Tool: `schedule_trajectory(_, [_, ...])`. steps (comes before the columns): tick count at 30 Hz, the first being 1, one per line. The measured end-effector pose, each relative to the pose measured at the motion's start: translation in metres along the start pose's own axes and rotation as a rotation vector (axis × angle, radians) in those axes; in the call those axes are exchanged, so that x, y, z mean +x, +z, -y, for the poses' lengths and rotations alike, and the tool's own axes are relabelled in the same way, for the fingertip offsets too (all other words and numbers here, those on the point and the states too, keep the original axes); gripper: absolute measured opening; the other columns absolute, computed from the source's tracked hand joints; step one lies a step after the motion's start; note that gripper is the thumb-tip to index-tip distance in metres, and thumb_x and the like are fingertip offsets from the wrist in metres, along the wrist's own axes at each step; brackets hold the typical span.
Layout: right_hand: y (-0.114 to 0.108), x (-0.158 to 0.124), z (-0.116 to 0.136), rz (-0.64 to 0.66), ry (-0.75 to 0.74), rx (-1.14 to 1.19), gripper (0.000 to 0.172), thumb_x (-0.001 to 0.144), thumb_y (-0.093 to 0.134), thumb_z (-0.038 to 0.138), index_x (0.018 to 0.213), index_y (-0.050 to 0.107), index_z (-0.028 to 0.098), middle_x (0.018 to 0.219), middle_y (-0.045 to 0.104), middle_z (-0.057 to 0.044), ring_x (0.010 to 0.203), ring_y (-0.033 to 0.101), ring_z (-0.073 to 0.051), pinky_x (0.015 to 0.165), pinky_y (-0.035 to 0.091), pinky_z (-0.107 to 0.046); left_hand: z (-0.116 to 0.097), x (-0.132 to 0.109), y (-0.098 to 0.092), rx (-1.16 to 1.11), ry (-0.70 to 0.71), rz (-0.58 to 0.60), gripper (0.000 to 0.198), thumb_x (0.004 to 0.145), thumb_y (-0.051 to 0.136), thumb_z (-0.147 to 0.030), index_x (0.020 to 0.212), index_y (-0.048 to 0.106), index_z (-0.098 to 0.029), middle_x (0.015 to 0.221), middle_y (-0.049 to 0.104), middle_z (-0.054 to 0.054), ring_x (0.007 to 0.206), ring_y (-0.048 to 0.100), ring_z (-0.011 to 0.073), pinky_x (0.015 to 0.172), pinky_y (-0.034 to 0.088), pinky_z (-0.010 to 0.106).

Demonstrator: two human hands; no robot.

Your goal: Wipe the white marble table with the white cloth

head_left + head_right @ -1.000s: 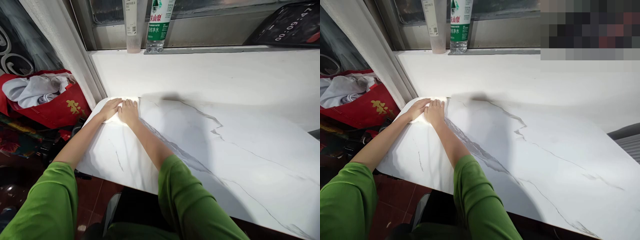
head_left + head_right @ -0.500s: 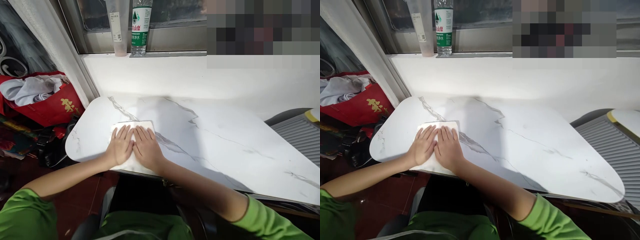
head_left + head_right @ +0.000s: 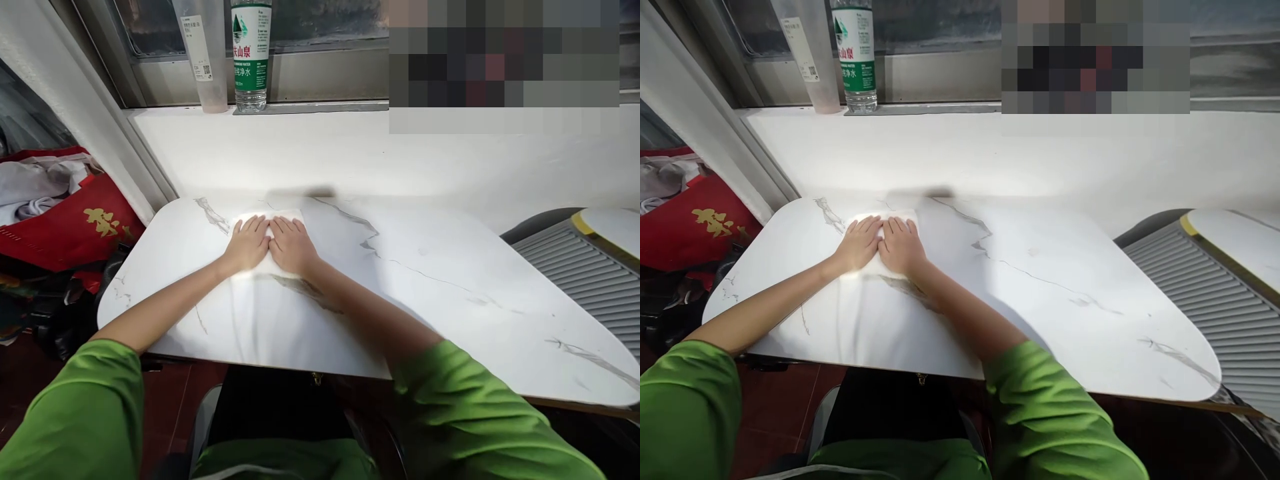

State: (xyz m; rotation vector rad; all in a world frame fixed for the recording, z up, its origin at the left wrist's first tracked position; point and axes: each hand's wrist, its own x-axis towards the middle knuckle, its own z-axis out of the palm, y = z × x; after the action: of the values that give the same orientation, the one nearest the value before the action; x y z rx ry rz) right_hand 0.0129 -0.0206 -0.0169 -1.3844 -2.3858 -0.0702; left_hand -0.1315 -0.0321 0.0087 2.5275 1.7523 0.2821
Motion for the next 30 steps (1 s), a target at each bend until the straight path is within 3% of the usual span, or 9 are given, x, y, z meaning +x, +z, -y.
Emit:
schedule_trajectory(4, [0.004, 0.043, -0.028, 0.066, 0.035, 0.003, 0.054, 0.094, 0.027, 0.018, 0.141, 0.048, 0.002, 0.150, 0.048, -0.019, 0.141, 0.040, -0.028, 0.117, 0.023, -0.045, 0.009, 0.053, 0.003, -0.025, -0.041, -0.010, 0.047, 0.099, 0.032, -0.020, 0.145, 0.043, -0.016, 0.158, 0.039, 0.010, 0.148, 0.031, 0.0231, 0.123, 0.019, 0.048])
schedule_trajectory(7, [0.004, 0.059, -0.039, 0.093, 0.091, 0.010, 0.055, 0.094, 0.026, 0.017, 0.143, 0.047, 0.002, 0.152, 0.047, -0.018, 0.142, 0.039, -0.027, 0.118, 0.022, -0.045, 0.011, 0.076, 0.006, -0.040, -0.044, -0.019, 0.047, 0.099, 0.032, -0.019, 0.144, 0.044, -0.016, 0.157, 0.041, 0.009, 0.147, 0.032, 0.0224, 0.122, 0.020, 0.047])
schedule_trajectory(14, [0.001, 0.056, -0.038, 0.083, 0.127, 0.002, 0.055, 0.095, 0.026, 0.017, 0.143, 0.046, 0.002, 0.153, 0.045, -0.017, 0.143, 0.038, -0.026, 0.119, 0.022, -0.044, 0.014, 0.081, 0.010, -0.034, -0.024, -0.045, 0.047, 0.100, 0.033, -0.021, 0.145, 0.044, -0.016, 0.157, 0.041, 0.009, 0.147, 0.032, 0.0219, 0.122, 0.020, 0.045])
schedule_trajectory(17, [-0.002, 0.045, -0.036, 0.088, 0.126, -0.006, 0.055, 0.095, 0.026, 0.017, 0.143, 0.046, 0.002, 0.154, 0.045, -0.017, 0.143, 0.038, -0.026, 0.119, 0.022, -0.045, 0.005, 0.070, 0.008, -0.043, -0.026, -0.046, 0.046, 0.100, 0.034, -0.022, 0.144, 0.046, -0.018, 0.157, 0.041, 0.008, 0.147, 0.033, 0.0217, 0.122, 0.021, 0.045])
schedule_trajectory(21, [-0.010, 0.012, -0.035, 0.061, 0.082, -0.005, 0.055, 0.095, 0.027, 0.018, 0.143, 0.048, 0.001, 0.152, 0.047, -0.017, 0.142, 0.040, -0.027, 0.118, 0.024, -0.046, -0.022, 0.039, 0.005, -0.060, -0.044, -0.048, 0.045, 0.100, 0.034, -0.020, 0.143, 0.046, -0.019, 0.157, 0.042, 0.008, 0.147, 0.034, 0.0215, 0.122, 0.020, 0.046])
schedule_trajectory(25, [-0.029, -0.045, -0.028, 0.054, 0.025, -0.011, 0.055, 0.095, 0.027, 0.019, 0.142, 0.049, 0.003, 0.151, 0.049, -0.017, 0.141, 0.042, -0.026, 0.118, 0.027, -0.044, -0.058, -0.010, 0.005, -0.058, -0.020, -0.035, 0.046, 0.101, 0.032, -0.022, 0.145, 0.044, -0.014, 0.157, 0.040, 0.012, 0.148, 0.031, 0.0239, 0.123, 0.019, 0.050])
schedule_trajectory(30, [-0.054, -0.129, -0.015, 0.036, -0.002, -0.077, 0.055, 0.097, 0.026, 0.023, 0.143, 0.049, 0.001, 0.150, 0.049, -0.017, 0.141, 0.043, -0.027, 0.119, 0.028, -0.045, -0.104, -0.071, 0.011, -0.029, 0.123, -0.026, 0.050, 0.102, 0.032, -0.027, 0.148, 0.040, -0.010, 0.157, 0.039, 0.015, 0.150, 0.028, 0.0268, 0.123, 0.018, 0.052])
